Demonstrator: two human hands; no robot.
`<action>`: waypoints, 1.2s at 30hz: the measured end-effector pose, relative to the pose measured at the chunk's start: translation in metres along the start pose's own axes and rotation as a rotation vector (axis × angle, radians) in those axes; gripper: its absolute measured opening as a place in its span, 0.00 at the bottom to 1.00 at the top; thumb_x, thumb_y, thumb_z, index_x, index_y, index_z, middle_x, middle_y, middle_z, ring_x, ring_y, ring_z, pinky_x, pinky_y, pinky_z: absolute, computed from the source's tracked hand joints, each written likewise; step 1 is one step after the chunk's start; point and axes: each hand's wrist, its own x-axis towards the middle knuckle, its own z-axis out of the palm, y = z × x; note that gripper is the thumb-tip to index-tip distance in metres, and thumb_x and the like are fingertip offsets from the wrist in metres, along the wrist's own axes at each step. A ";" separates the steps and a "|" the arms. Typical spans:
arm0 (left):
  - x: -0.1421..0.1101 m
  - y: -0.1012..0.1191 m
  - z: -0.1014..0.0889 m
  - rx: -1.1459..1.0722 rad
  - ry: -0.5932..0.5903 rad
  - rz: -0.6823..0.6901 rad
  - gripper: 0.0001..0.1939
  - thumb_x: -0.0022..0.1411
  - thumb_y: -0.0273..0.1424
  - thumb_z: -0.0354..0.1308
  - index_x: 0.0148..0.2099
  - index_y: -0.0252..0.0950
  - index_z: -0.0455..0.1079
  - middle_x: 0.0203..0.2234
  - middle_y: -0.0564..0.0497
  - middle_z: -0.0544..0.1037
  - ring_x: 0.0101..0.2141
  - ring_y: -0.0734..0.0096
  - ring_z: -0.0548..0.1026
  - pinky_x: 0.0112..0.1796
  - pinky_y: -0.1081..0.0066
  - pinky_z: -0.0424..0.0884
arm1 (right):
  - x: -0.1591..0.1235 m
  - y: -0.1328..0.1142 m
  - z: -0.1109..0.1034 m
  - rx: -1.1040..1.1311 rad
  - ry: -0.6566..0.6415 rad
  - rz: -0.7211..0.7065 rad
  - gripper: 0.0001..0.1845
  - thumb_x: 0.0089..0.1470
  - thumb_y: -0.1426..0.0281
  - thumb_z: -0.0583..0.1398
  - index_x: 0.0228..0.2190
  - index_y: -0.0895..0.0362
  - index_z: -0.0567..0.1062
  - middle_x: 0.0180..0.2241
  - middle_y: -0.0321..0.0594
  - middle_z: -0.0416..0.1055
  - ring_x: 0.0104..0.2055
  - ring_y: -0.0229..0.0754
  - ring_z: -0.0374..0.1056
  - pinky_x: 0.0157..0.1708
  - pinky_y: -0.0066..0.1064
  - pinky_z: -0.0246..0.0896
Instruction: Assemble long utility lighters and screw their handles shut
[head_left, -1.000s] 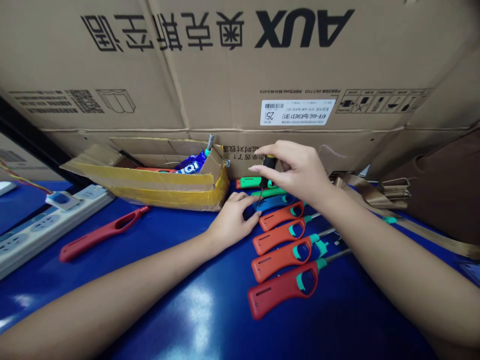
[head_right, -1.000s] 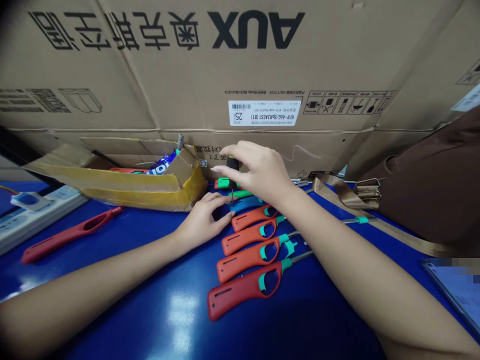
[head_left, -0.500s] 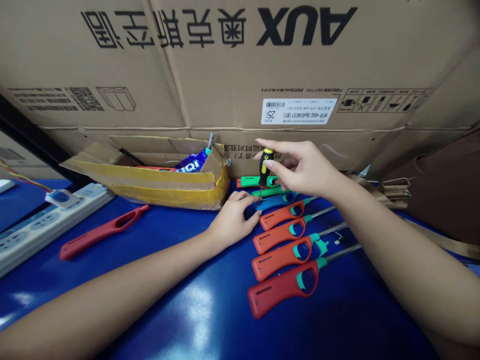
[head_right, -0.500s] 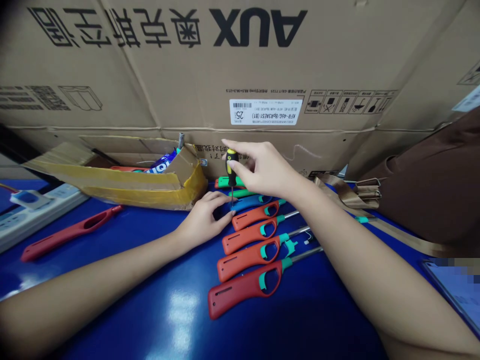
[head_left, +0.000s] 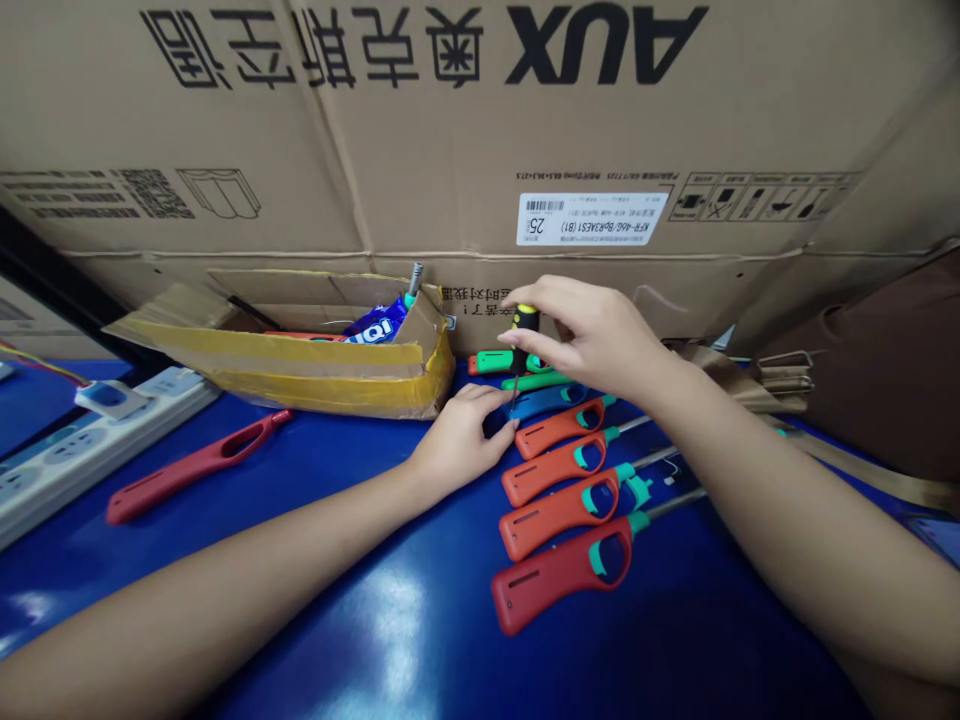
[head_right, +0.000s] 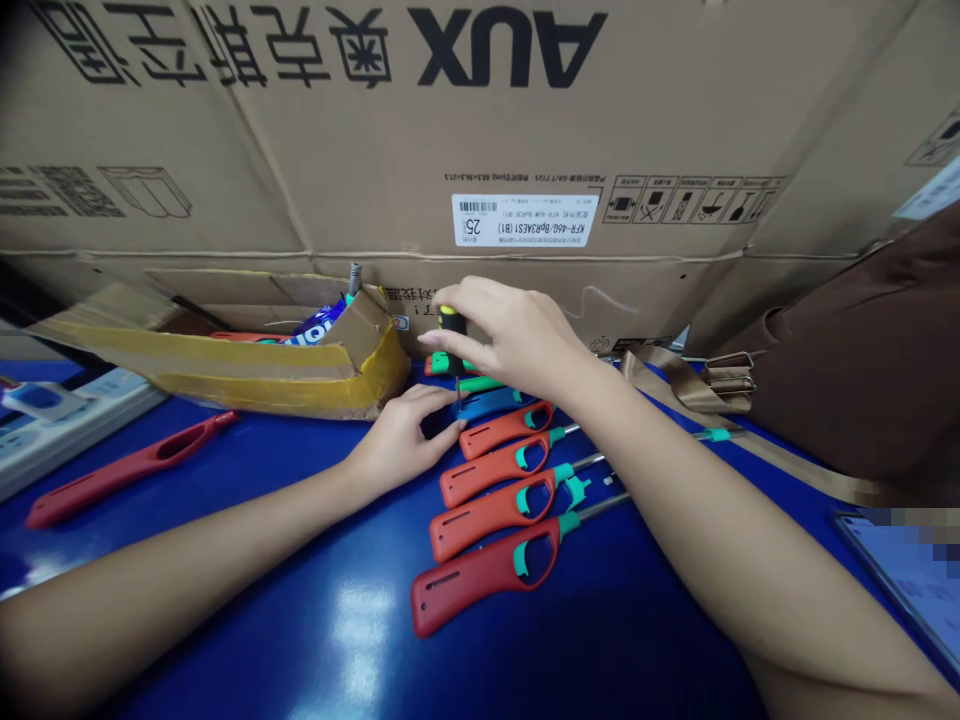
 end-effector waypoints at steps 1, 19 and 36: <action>0.000 0.000 0.000 0.001 0.000 -0.001 0.15 0.63 0.24 0.62 0.52 0.29 0.76 0.45 0.40 0.82 0.47 0.55 0.77 0.52 0.56 0.75 | 0.000 -0.001 0.001 0.009 -0.015 -0.005 0.17 0.64 0.63 0.59 0.49 0.59 0.78 0.45 0.46 0.78 0.37 0.41 0.71 0.37 0.33 0.64; 0.000 0.001 -0.001 0.003 -0.004 -0.004 0.13 0.64 0.25 0.61 0.50 0.32 0.77 0.44 0.42 0.82 0.46 0.57 0.77 0.51 0.56 0.75 | -0.004 0.001 0.006 -0.026 -0.056 0.038 0.23 0.65 0.61 0.57 0.58 0.56 0.72 0.52 0.47 0.77 0.41 0.45 0.74 0.40 0.36 0.68; 0.000 0.000 0.000 -0.002 0.004 -0.009 0.12 0.63 0.25 0.61 0.50 0.32 0.77 0.44 0.42 0.82 0.46 0.57 0.77 0.52 0.55 0.75 | -0.002 -0.001 0.002 -0.097 -0.066 0.046 0.22 0.63 0.58 0.61 0.53 0.56 0.75 0.46 0.45 0.78 0.36 0.45 0.73 0.37 0.36 0.68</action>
